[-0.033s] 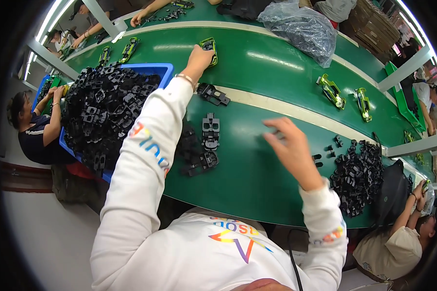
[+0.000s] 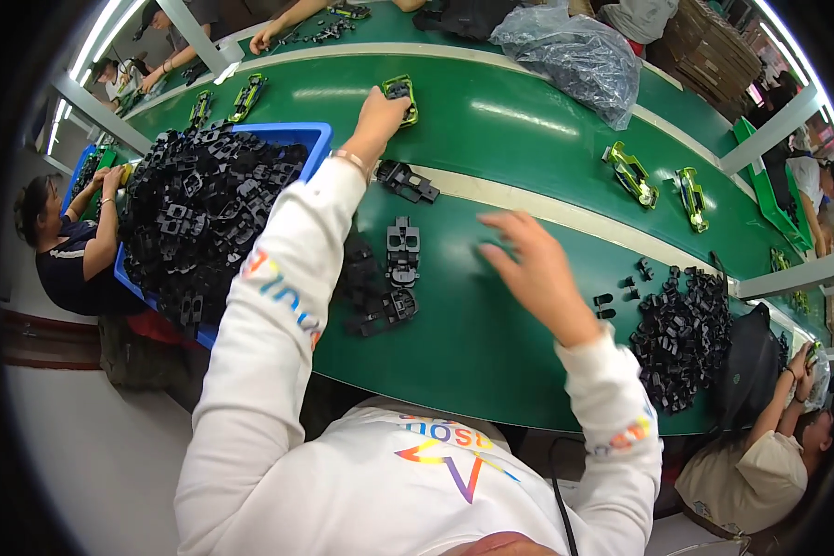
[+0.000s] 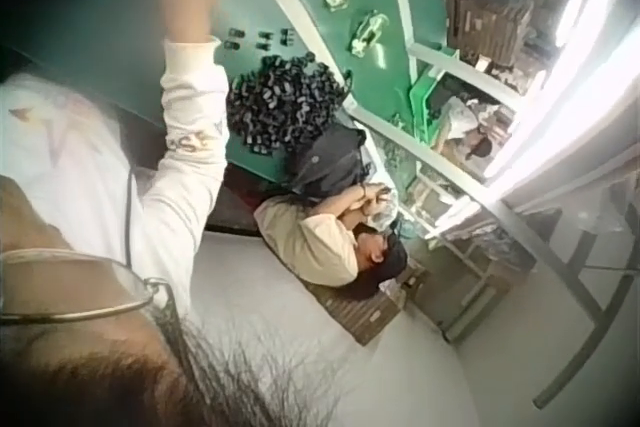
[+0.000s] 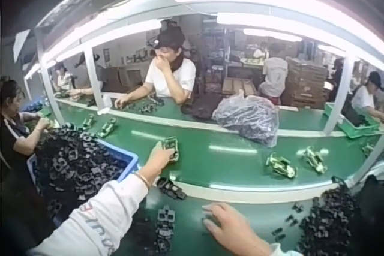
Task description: The person assembles toy cars by inserting plastic interior components into car bodies by hand and placing the assembled cars onto the conveyor line.
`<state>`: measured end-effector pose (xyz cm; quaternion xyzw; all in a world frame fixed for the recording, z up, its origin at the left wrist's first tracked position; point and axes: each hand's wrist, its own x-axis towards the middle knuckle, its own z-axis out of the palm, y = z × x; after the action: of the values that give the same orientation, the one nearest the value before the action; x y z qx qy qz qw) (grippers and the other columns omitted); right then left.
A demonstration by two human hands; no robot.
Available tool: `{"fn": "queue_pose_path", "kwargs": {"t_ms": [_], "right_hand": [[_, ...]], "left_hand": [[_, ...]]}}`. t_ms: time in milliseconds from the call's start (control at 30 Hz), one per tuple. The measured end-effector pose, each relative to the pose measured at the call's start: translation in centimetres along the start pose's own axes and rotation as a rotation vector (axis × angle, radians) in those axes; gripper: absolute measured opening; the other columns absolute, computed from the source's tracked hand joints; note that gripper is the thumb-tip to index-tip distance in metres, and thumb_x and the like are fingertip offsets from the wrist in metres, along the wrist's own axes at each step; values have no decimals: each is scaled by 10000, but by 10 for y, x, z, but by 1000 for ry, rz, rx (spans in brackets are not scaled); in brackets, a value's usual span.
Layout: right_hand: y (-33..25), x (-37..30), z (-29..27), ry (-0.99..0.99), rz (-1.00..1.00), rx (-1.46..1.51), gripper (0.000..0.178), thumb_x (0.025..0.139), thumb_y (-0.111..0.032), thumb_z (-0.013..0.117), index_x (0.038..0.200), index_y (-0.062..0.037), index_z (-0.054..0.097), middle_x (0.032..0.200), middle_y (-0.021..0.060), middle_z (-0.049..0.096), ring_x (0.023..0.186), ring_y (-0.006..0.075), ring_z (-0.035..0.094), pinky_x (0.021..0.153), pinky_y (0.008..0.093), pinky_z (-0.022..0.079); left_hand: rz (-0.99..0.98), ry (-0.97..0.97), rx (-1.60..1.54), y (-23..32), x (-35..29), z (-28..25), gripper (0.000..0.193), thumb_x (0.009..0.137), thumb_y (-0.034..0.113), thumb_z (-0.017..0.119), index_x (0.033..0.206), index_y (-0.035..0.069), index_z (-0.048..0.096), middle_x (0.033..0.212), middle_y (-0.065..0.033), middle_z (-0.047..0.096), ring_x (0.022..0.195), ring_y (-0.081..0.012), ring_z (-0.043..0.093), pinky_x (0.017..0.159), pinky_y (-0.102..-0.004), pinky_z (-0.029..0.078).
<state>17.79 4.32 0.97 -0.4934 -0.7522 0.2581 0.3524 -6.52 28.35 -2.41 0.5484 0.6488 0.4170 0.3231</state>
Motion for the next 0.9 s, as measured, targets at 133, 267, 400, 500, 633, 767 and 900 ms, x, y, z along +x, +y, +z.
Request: {"fn": "queue_pose_path", "kwargs": {"t_ms": [133,267,400,500,633,767,900], "right_hand": [[22,56,75,79,-279,-251,438,848,-134,703,1266,-84,583,1249,143,597,1101,344,582,901,426,515],[37,76,87,66,-374,-439,255,863,-130,656,1107,-63,637,1097,128,628,1015,330,593,853,439,519],[36,58,64,205,-102,-179,191,921,-147,590,1033,-18,675,915,145,670,829,282,643,757,368,528],[12,24,41,63,345,517,270,1008,-203,553,1090,14,691,939,42,688,780,103,625,739,277,531],[-61,-47,45,-287,589,1083,266,1015,-174,553,1143,33,663,1076,78,687,966,148,663,826,299,553],[-72,-71,31,-314,534,748,330,1017,-217,563,1222,26,655,1021,67,696,947,148,664,831,315,551],[-44,-65,21,-103,145,36,247,961,-147,637,1167,-17,677,1047,113,715,919,228,692,807,326,531]], "left_hand": [[63,-99,-526,33,-116,-28,602,897,231,679,1393,-35,466,1278,-138,614,1136,-215,592,966,-351,458],[-83,-499,-720,45,-239,-68,486,966,216,610,1386,-1,500,1297,-132,612,1159,-219,615,1003,-347,465],[-270,-702,-887,18,-290,-78,453,1016,224,551,1410,15,478,1296,-131,617,1164,-219,614,996,-332,468],[-310,-648,-1092,6,-302,-66,526,1040,277,497,1465,-9,377,1415,-174,520,1252,-260,563,1050,-377,449],[-270,-538,-1241,0,-312,-55,441,1058,292,461,1393,4,465,1386,-158,551,1223,-231,571,1018,-365,468],[-345,-509,-1202,-6,-331,-54,318,1052,237,478,1273,18,546,1280,-143,624,1143,-216,620,976,-345,499],[-335,-307,-1178,-8,-333,-64,256,1022,195,548,1216,29,555,1175,-141,663,1025,-217,667,902,-334,545]]}}
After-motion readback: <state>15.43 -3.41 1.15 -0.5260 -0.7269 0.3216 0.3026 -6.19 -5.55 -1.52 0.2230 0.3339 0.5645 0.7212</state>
